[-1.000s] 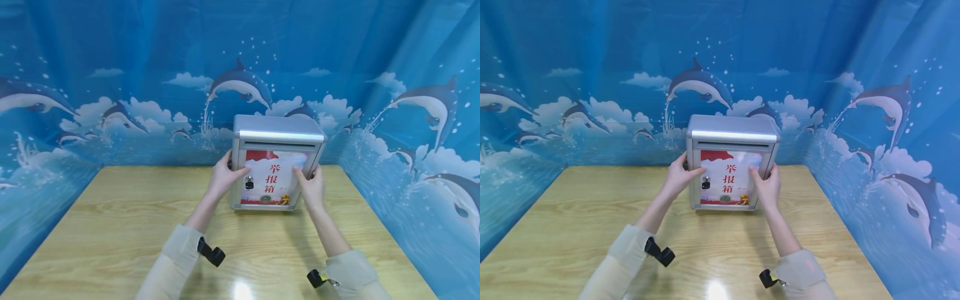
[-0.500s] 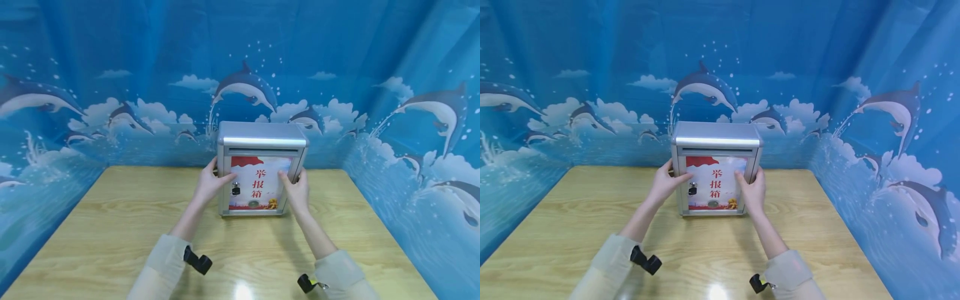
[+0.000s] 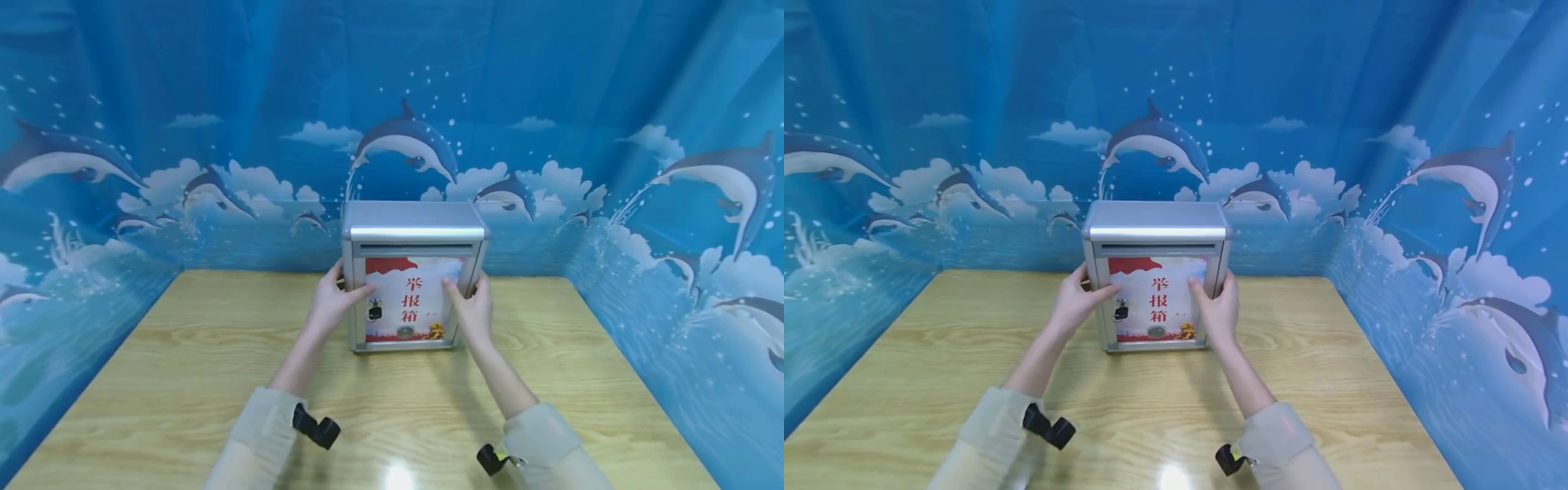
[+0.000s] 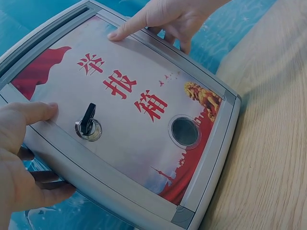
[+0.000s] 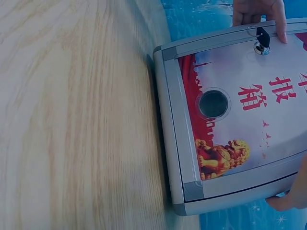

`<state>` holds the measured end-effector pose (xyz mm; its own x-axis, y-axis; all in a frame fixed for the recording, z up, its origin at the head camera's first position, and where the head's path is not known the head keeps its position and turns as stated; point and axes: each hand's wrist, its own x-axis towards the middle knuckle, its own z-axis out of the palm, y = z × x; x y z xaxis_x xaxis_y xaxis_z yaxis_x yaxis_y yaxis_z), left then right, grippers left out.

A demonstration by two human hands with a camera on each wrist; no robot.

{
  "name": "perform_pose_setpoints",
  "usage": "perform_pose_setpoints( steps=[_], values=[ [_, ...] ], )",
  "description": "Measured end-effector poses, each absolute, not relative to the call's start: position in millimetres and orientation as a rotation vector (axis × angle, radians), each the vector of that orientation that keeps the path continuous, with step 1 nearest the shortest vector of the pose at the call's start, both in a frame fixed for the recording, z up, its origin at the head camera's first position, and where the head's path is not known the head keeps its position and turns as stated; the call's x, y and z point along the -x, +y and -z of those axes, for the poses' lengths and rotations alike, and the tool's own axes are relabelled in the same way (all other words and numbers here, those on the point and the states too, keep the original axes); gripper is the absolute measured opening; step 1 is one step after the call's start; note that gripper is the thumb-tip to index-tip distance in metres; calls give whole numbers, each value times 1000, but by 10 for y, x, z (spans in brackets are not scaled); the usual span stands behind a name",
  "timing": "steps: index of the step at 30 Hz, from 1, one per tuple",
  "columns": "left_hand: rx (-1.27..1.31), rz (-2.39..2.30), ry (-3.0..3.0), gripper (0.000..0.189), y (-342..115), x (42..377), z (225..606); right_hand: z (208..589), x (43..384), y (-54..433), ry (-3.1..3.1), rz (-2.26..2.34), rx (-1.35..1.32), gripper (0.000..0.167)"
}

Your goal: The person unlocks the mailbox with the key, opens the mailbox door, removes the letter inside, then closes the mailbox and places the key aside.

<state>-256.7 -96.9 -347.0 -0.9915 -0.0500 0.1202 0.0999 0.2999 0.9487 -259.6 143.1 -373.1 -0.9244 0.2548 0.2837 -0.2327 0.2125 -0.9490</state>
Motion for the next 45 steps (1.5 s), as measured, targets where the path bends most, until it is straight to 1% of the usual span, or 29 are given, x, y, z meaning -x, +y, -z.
perform_pose_setpoints(
  steps=[11,20,28,33,41,43,45],
  values=[
    [40,1799,-2419,81,-1006,2591,3487,3750,2662,1397,-2114,-1769,20,68],
    [44,1777,-2407,78,-1017,2617,3497,3748,2698,1385,-2122,-1769,7,69],
    [23,1751,-2442,82,-1025,2605,3498,3770,2743,1419,-2156,-1735,-37,70],
    [-12,1699,-2512,86,-1032,2611,3475,3760,2764,1450,-2211,-1676,-87,73],
    [11,1658,-2613,89,-1082,2634,3423,3784,2735,1562,-2291,-1538,-176,79],
    [32,1665,-2608,88,-1116,2624,3373,3797,2719,1611,-2281,-1461,-204,78],
    [48,1652,-2589,87,-1155,2612,3295,3805,2703,1663,-2223,-1381,-244,72]
  ],
)
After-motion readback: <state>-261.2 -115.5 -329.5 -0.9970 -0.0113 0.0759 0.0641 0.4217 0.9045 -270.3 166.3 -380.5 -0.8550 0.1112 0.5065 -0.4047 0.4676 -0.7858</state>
